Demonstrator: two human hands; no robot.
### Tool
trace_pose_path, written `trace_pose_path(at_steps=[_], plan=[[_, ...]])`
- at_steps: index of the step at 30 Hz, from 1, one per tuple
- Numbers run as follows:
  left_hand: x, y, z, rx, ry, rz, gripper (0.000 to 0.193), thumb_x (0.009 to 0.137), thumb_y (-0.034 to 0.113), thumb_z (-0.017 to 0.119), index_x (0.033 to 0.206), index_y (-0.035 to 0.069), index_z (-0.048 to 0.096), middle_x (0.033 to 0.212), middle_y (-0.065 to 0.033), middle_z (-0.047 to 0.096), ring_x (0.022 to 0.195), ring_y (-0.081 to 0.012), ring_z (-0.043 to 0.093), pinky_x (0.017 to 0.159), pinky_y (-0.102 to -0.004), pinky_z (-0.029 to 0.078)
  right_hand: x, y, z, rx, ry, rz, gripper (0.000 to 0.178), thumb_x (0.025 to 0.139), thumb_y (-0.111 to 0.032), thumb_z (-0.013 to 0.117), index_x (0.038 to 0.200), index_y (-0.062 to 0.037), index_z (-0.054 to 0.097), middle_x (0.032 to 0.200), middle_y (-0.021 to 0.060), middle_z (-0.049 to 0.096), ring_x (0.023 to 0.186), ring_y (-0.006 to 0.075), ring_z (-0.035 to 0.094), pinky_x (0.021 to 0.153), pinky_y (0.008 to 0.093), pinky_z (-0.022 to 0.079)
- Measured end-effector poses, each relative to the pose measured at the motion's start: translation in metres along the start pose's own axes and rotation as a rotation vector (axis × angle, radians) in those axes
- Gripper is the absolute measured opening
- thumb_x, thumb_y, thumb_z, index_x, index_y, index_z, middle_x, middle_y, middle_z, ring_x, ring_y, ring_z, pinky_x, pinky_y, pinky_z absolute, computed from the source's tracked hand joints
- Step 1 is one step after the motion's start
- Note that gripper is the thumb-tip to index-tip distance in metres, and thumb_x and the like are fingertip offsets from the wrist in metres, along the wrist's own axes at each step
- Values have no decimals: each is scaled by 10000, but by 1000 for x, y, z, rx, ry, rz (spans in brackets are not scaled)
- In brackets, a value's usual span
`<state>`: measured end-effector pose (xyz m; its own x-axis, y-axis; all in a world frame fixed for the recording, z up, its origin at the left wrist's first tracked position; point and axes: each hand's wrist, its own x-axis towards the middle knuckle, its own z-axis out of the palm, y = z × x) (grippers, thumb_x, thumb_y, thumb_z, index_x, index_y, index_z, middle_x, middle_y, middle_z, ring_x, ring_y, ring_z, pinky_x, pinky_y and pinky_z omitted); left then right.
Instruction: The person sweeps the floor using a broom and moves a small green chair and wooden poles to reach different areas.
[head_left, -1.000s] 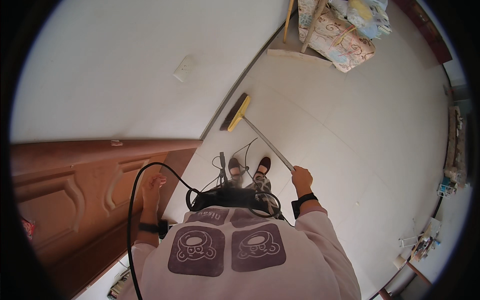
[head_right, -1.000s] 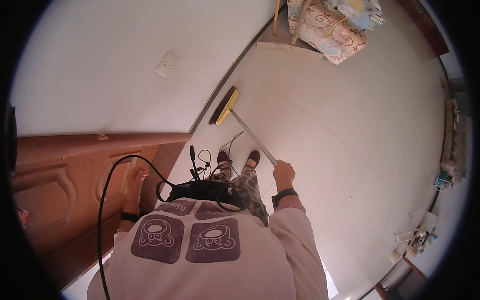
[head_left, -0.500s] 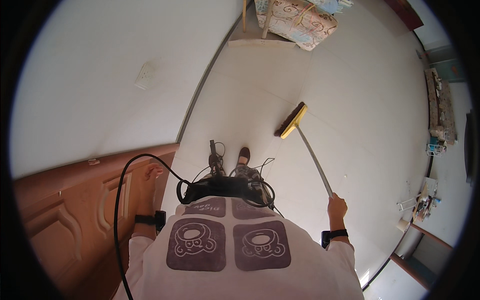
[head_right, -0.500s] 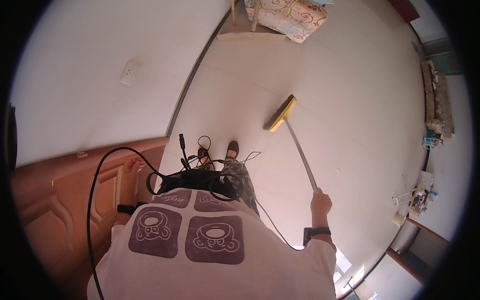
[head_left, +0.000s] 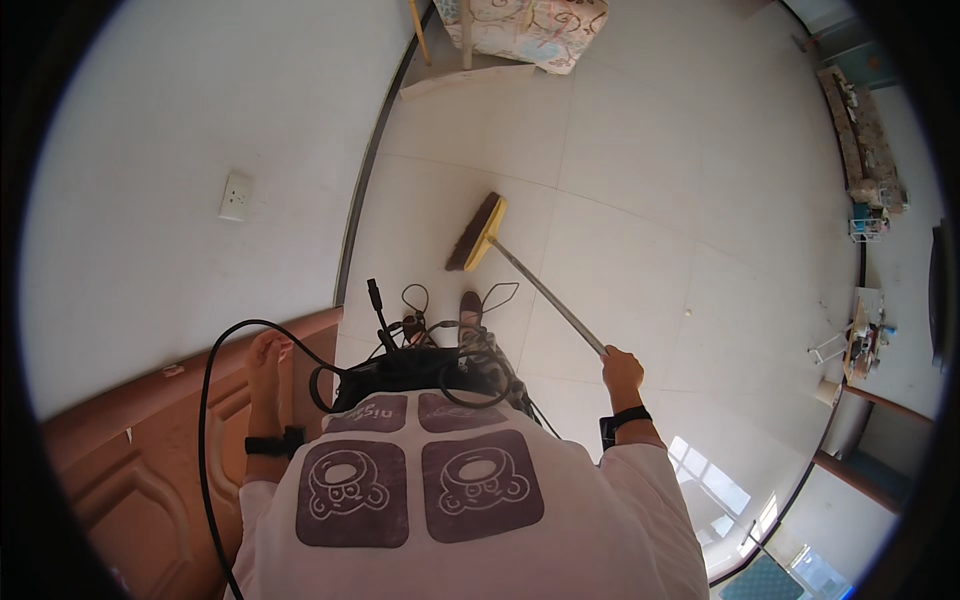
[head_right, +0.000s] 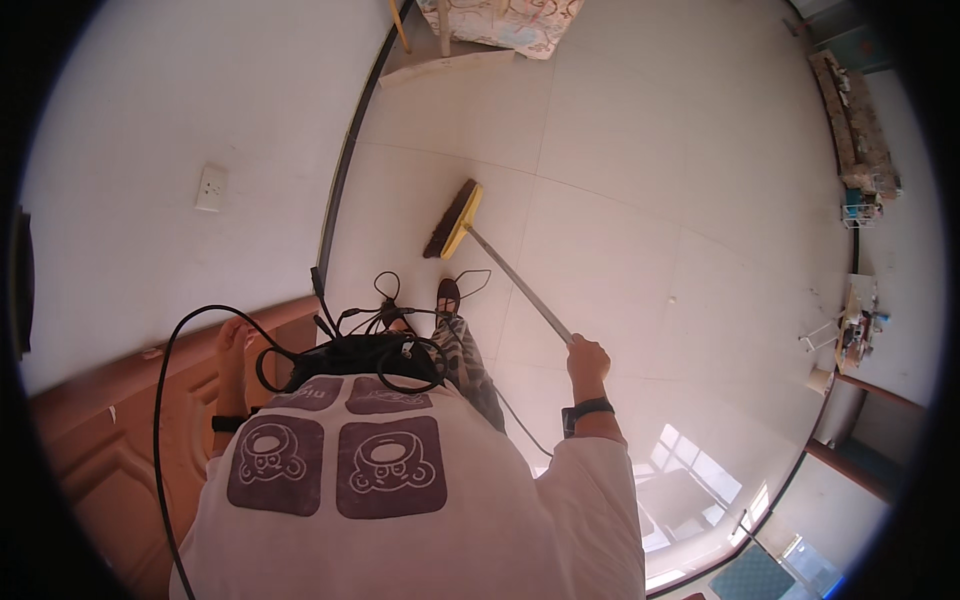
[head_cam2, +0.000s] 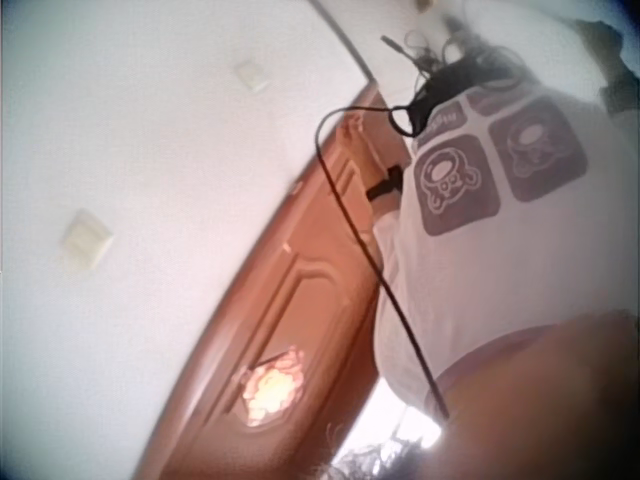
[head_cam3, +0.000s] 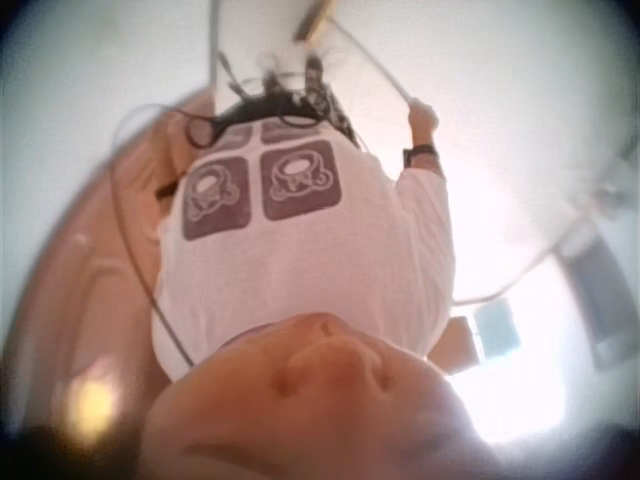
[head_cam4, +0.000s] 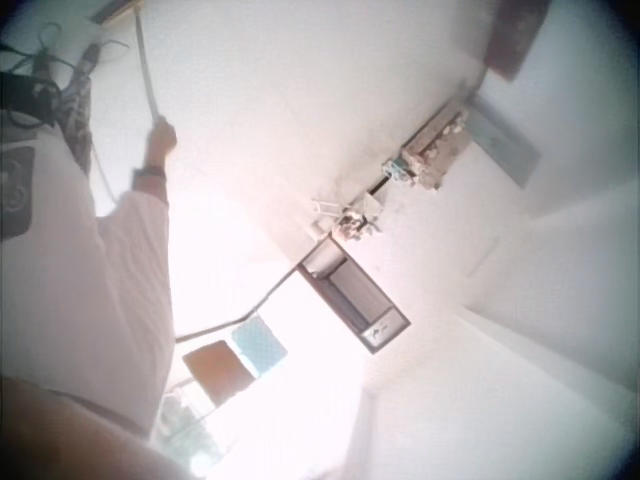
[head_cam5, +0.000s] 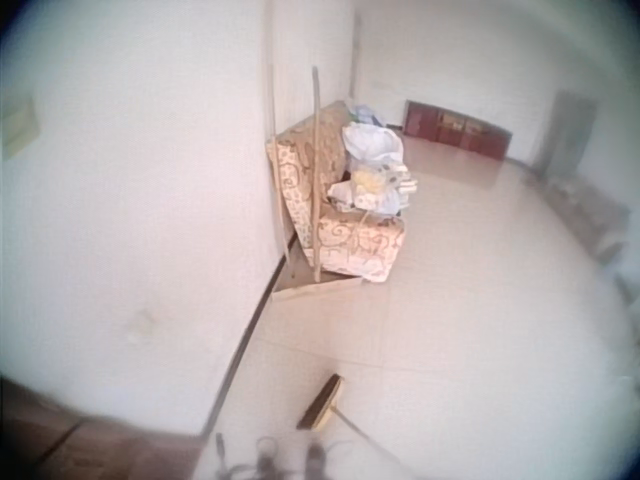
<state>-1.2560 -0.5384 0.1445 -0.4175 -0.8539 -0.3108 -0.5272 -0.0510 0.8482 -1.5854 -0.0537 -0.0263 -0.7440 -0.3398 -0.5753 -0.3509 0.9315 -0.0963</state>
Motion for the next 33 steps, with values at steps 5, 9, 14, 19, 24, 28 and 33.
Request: trace_pose_path(at_steps=[5,9,14,19,24,28,33], plan=[[-2,0,4,-27,-57,66,170,891,96,500,1038,39,566,919,-44,627,843,-124,597,724,-233,469,-1,90,-26,-135,-19,234,171,851,-305,514,870,-161,604,799,102,648,780,289,630,661,406,505],[0,-3,12,-126,17,51,168,890,108,514,1038,50,568,921,-41,632,844,-121,601,726,-233,475,7,125,-44,-167,119,242,196,850,-308,521,819,-141,619,801,92,651,771,279,632,656,397,510],[5,-3,22,-83,77,-11,165,891,116,508,1031,53,570,916,-45,635,841,-123,601,730,-238,474,15,115,-60,-303,93,264,179,832,-288,546,806,-134,634,798,90,652,770,282,630,663,402,507],[10,-2,36,-102,102,8,166,874,79,505,1007,21,586,887,-63,634,819,-140,601,723,-243,462,38,51,-76,85,168,56,169,810,-270,536,856,-139,632,804,110,645,785,315,615,684,420,493],[46,6,41,-102,115,-66,162,871,39,487,994,-16,576,884,-90,627,826,-158,604,750,-269,486,97,-61,-88,166,125,-121,176,807,-282,539,855,-144,637,816,101,648,799,302,615,686,411,492],[84,10,45,-137,106,-116,164,868,9,472,995,-38,563,889,-114,621,836,-176,604,764,-285,498,145,-160,-97,113,116,-274,182,804,-292,542,855,-148,641,826,94,649,811,293,616,687,404,491],[122,13,51,-150,-25,-57,170,849,-13,466,987,-45,560,880,-120,620,834,-182,604,764,-287,502,204,-273,-96,35,113,-360,190,801,-304,545,855,-153,646,838,86,651,825,280,617,689,395,491]])
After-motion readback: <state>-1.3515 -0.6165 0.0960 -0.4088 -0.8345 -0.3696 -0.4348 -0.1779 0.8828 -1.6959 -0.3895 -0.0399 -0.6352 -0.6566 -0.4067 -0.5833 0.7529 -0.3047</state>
